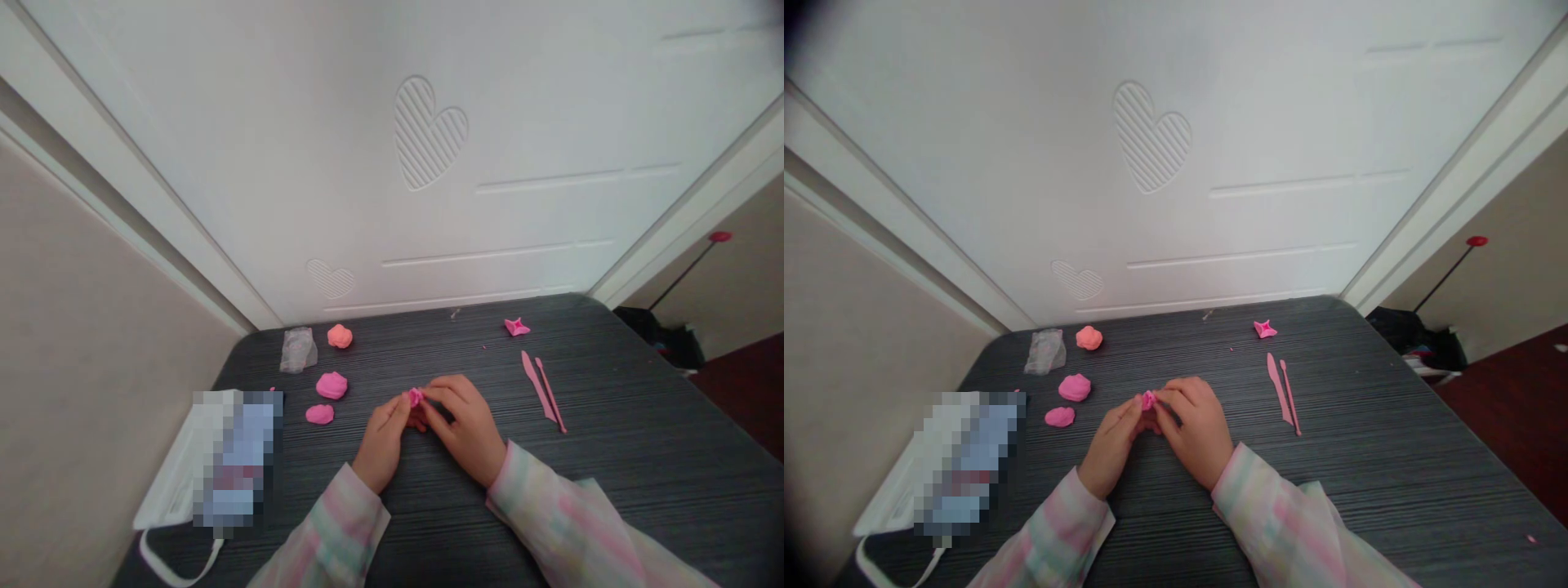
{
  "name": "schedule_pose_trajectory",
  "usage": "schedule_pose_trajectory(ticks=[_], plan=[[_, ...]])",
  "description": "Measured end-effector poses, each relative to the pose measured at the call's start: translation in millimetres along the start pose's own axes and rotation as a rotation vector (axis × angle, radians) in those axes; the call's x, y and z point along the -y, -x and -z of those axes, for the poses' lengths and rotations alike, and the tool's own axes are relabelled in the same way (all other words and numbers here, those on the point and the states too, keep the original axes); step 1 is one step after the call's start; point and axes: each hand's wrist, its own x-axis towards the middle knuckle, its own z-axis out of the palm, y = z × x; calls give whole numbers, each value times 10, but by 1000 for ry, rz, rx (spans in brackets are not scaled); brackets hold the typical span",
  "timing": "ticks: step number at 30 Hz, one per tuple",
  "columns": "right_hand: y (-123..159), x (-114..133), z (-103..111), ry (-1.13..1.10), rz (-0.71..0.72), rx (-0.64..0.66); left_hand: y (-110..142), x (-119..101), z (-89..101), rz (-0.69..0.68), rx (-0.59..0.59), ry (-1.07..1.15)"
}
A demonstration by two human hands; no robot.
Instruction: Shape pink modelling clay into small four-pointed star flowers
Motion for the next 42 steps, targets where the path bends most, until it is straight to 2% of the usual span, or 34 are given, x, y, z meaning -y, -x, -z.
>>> schedule_pose_trajectory(ticks=[4, 11, 15, 21, 28, 32, 37, 42], plan=[[2, -2, -27, 73, 66, 45, -27, 7, 33, 15, 1, -19], [22, -6, 16, -82, 16, 51, -18, -103, 59, 38, 88, -161], [38, 15, 38, -136, -35, 82, 8, -158, 41, -3, 50, -271], [42, 29, 17, -118, -1, 107, 34, -136, 34, -42, 23, -310], [42, -27, -57, -22, 73, 113, -5, -57, 68, -84, 34, -161], [38, -47, -83, 50, 129, 127, -35, 6, 67, -28, 34, 66], [16, -23, -91, 129, 178, 96, -36, -14, 37, 12, -7, 390], [-7, 3, -105, 111, 180, 54, -32, -20, 47, 45, -43, 425]])
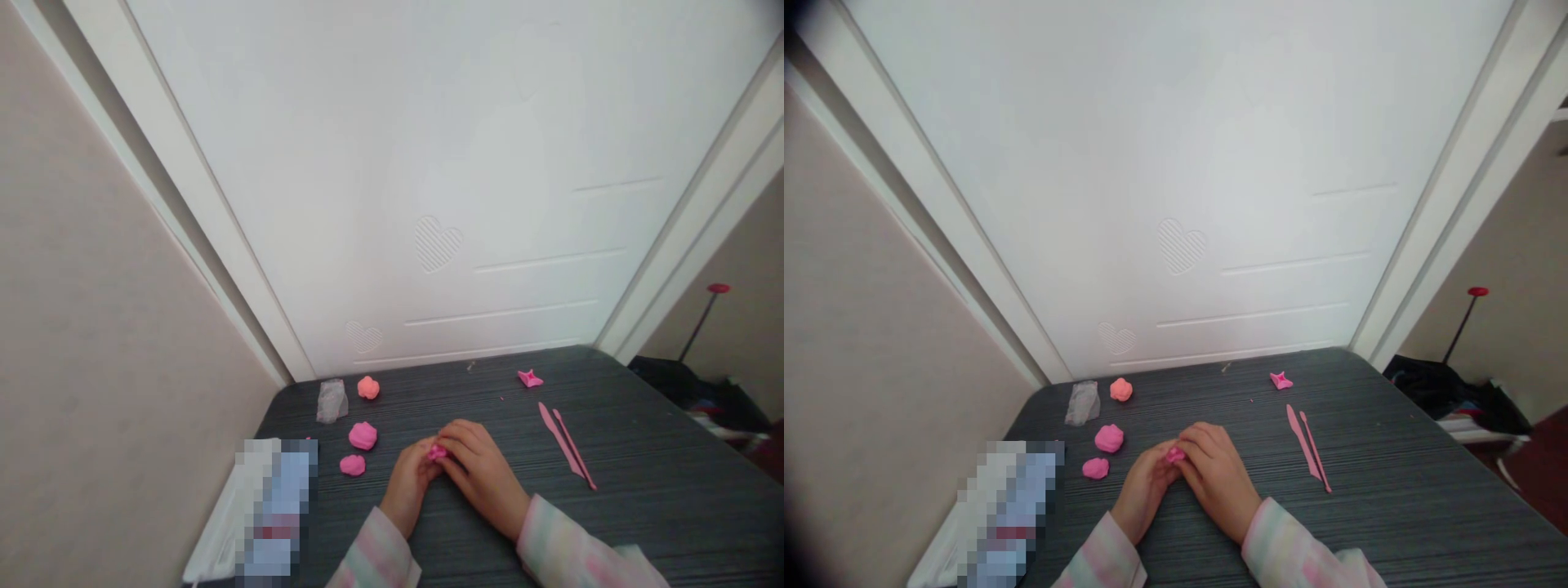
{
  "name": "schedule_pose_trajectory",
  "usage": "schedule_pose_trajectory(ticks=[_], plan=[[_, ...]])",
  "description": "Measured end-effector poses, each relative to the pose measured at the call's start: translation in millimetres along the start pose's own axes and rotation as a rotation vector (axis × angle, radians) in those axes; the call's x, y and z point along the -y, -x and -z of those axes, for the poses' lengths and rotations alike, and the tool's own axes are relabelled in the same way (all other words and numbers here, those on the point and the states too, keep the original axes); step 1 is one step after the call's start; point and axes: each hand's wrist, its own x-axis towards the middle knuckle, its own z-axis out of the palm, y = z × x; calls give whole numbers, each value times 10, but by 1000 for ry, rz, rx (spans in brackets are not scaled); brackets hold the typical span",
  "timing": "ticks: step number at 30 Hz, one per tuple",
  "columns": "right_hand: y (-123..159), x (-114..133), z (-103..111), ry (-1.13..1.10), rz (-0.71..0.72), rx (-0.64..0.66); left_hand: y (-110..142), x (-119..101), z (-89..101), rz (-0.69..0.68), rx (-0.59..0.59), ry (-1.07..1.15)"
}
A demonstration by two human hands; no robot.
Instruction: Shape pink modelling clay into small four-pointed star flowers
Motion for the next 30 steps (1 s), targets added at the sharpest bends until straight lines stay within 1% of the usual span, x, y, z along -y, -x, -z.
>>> schedule_pose_trajectory(ticks=[5, 10, 12, 14, 16, 20, 23, 27, 30], plan=[[-7, 0, 3, -90, -44, -4, 5, -12, 3, 9, 48, -25], [11, -13, 45, -193, -127, -39, 23, -66, -21, 95, 162, 31], [25, -20, 64, -204, -142, -55, 29, -87, -27, 127, 223, 41], [43, -24, 75, -209, -139, -67, 29, -100, -27, 157, 253, 27], [59, -21, 82, -213, -142, -65, 22, -102, -18, 178, 233, 25], [82, 3, 98, -231, -153, -23, 3, -84, 3, 209, 138, 45], [90, 19, 118, -239, -158, -13, -4, -73, 10, 215, 94, 1], [91, 21, 138, -222, -152, 9, 1, -85, 7, 148, 73, -241], [91, 10, 137, -213, -134, 31, 8, -116, -7, 131, 97, -387]])
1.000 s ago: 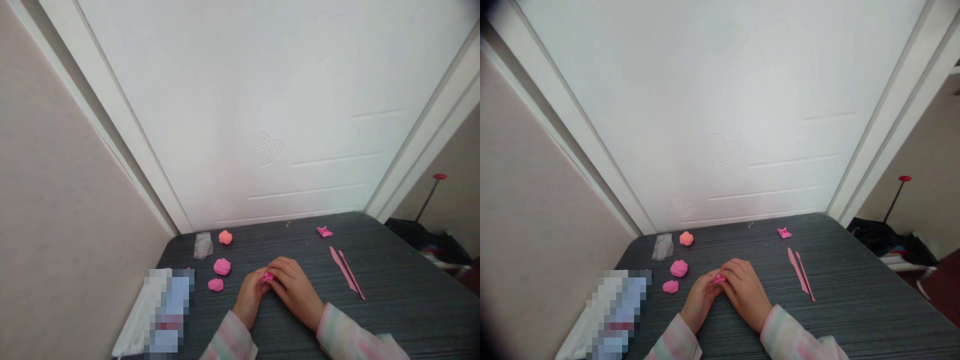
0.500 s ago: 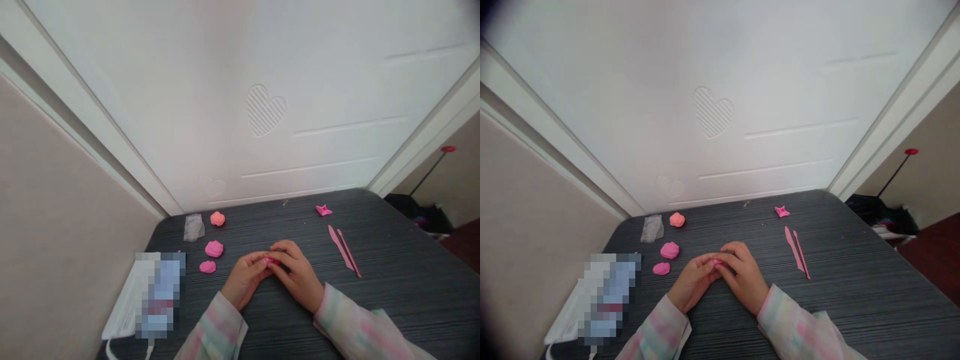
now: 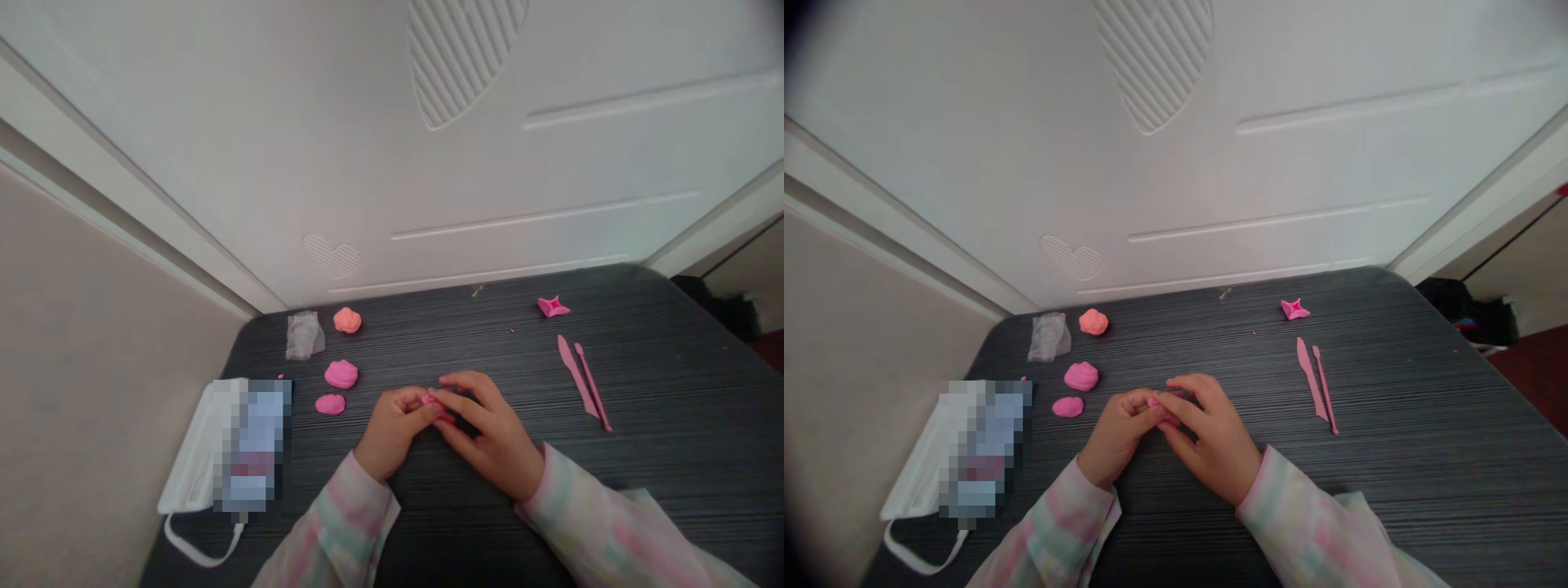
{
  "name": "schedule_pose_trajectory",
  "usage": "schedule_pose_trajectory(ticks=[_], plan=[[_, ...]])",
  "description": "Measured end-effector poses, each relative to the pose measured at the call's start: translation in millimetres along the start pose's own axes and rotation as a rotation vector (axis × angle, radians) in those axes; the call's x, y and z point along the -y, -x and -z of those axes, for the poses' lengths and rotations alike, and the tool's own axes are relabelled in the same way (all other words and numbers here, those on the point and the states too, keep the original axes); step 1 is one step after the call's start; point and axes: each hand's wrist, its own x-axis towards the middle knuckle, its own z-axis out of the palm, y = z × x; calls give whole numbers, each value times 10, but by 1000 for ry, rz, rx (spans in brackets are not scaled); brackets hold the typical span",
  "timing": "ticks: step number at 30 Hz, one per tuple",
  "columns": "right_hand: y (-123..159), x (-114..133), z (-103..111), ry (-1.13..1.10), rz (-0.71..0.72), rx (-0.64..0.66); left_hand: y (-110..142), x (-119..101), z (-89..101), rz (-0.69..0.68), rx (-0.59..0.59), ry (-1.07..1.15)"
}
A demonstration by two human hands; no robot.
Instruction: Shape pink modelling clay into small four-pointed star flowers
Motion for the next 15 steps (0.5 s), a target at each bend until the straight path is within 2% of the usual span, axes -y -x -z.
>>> schedule_pose_trajectory(ticks=[4, 8, 10, 15], plan=[[4, -26, -1, 24, 52, 57, 5, -37, 3, 33, 61, -94], [-8, -53, 26, 14, 94, 72, 2, -18, 29, 28, 71, -115], [-23, -60, 48, 14, 79, 47, -1, 6, 40, 22, 90, -52], [-56, -48, 83, 16, 41, 1, -4, 39, 17, 57, 97, 267]])
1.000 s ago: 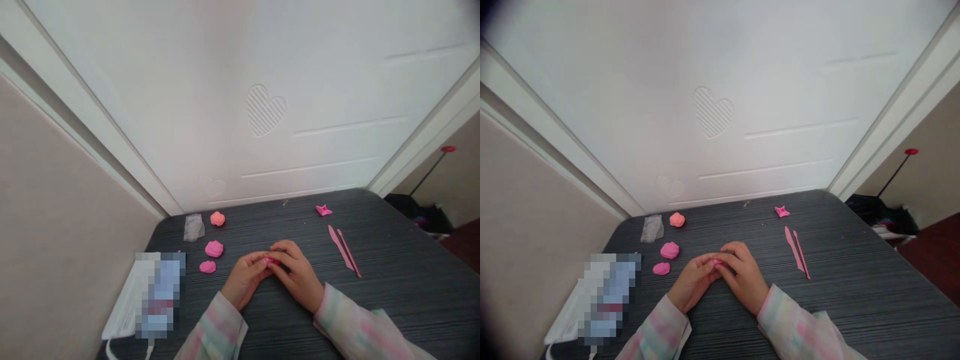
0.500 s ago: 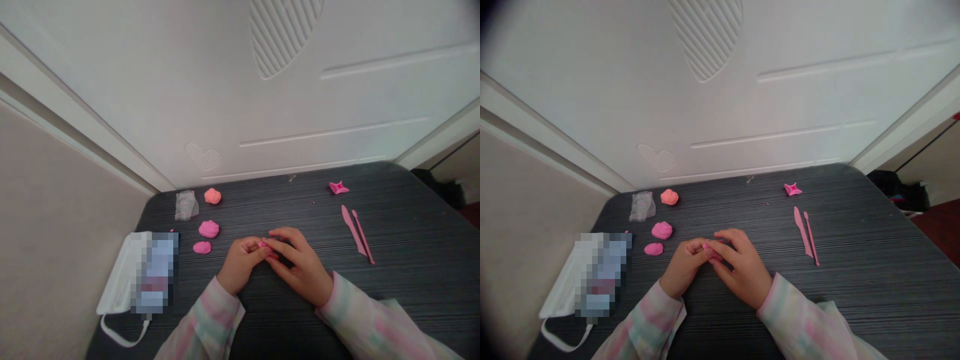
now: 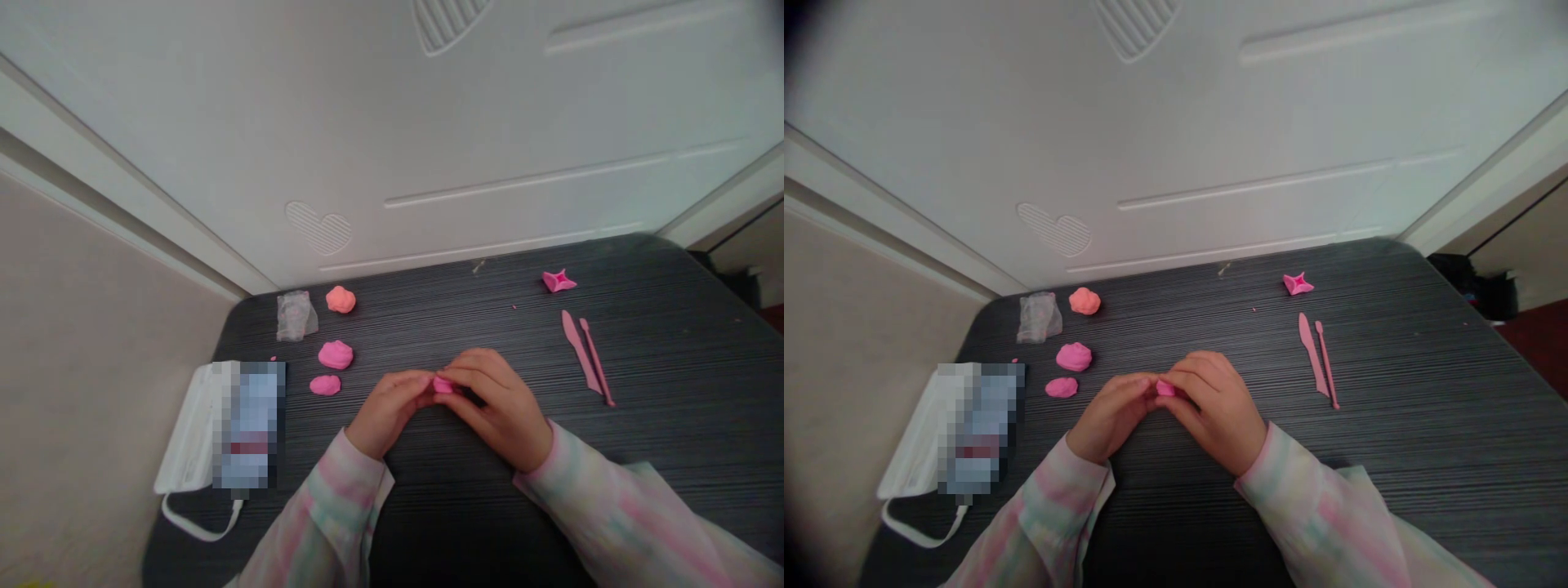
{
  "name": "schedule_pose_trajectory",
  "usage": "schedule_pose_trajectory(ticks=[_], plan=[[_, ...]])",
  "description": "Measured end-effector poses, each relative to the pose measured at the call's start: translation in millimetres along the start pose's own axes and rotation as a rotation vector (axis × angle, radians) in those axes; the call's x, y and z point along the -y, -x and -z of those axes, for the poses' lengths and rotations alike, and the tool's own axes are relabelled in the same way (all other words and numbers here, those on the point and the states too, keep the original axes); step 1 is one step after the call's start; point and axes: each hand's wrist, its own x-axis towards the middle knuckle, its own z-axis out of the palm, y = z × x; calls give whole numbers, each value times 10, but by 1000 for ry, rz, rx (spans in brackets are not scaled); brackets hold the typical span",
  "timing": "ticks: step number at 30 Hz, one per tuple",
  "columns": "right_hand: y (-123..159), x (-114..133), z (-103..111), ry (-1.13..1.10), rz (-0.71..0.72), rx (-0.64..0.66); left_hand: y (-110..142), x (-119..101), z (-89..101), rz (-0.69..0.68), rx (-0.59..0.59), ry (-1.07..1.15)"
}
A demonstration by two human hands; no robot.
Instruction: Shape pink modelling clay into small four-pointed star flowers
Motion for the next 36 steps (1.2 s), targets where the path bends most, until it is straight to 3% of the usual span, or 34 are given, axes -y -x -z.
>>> schedule_pose_trajectory(ticks=[8, 15, 24, 36], plan=[[-9, 60, 33, -82, -31, -113, 21, 66, -95, 146, 67, 207], [14, 99, -38, -109, -79, -99, 5, 89, -110, 120, 20, 358], [21, 77, -30, -21, -33, -33, 18, 78, -95, 110, 14, 253], [41, 85, -42, 13, -30, 5, 18, 65, -87, 31, -108, 53]])
